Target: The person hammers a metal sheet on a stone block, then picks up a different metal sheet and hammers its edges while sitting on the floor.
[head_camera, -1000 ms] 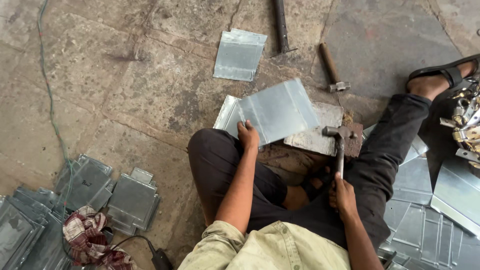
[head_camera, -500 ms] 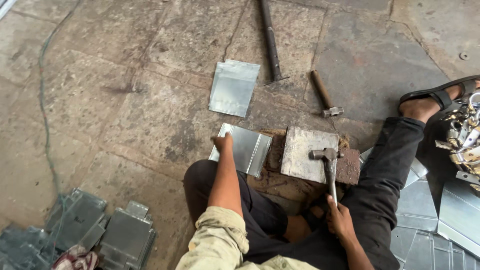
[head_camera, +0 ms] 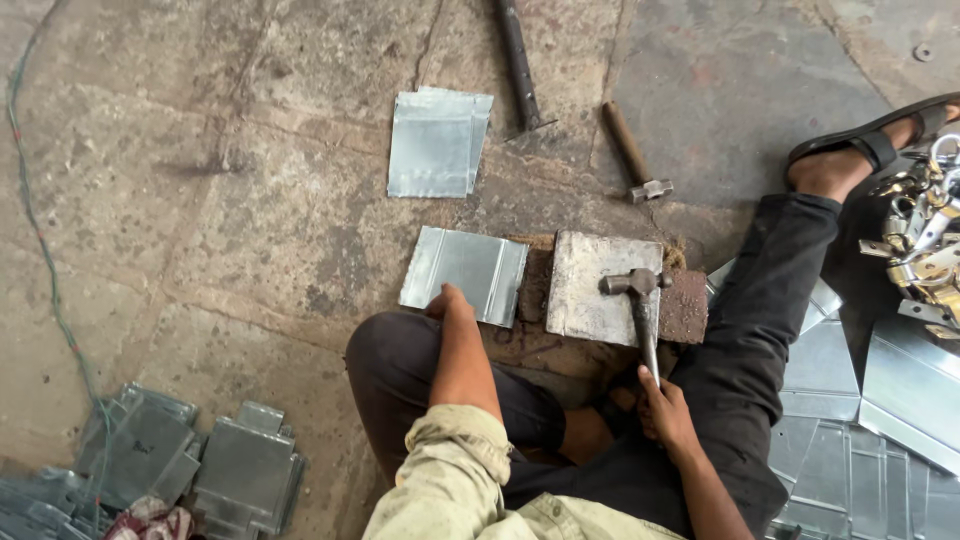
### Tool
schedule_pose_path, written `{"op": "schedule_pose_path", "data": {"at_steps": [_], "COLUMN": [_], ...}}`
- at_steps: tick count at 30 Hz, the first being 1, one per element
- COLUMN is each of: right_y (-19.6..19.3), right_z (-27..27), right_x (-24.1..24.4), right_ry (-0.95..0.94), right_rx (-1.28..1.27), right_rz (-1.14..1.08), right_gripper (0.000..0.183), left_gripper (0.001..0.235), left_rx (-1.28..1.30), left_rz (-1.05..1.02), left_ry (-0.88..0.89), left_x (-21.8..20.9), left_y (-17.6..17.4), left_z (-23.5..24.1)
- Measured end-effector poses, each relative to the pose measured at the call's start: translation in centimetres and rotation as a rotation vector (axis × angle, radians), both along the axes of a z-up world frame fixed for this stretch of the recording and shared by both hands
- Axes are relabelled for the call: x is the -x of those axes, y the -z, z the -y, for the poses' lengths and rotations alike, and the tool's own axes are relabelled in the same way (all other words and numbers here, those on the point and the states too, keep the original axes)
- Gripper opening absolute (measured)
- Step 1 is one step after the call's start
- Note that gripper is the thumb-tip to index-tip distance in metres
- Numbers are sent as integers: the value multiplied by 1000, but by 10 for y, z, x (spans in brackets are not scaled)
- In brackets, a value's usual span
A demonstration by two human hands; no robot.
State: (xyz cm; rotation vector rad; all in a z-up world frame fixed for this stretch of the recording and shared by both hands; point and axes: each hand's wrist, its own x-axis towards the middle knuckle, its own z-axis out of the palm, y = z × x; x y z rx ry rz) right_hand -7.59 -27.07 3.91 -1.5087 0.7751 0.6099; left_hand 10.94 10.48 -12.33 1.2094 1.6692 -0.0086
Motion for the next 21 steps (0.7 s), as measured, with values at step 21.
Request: {"op": "schedule_pose_path", "data": {"at_steps": [21], "right_y": [-53], "right_z": [22], "right_x": [-1], "right_ry": [-54], "right_rx": [646], "right_rz": [736], "right_gripper": [33], "left_gripper": [44], "left_rx": [-64], "left_rz": [872], "left_ry": [191], "left_x": [100], "left_y": [-126], "left_z": [89]}}
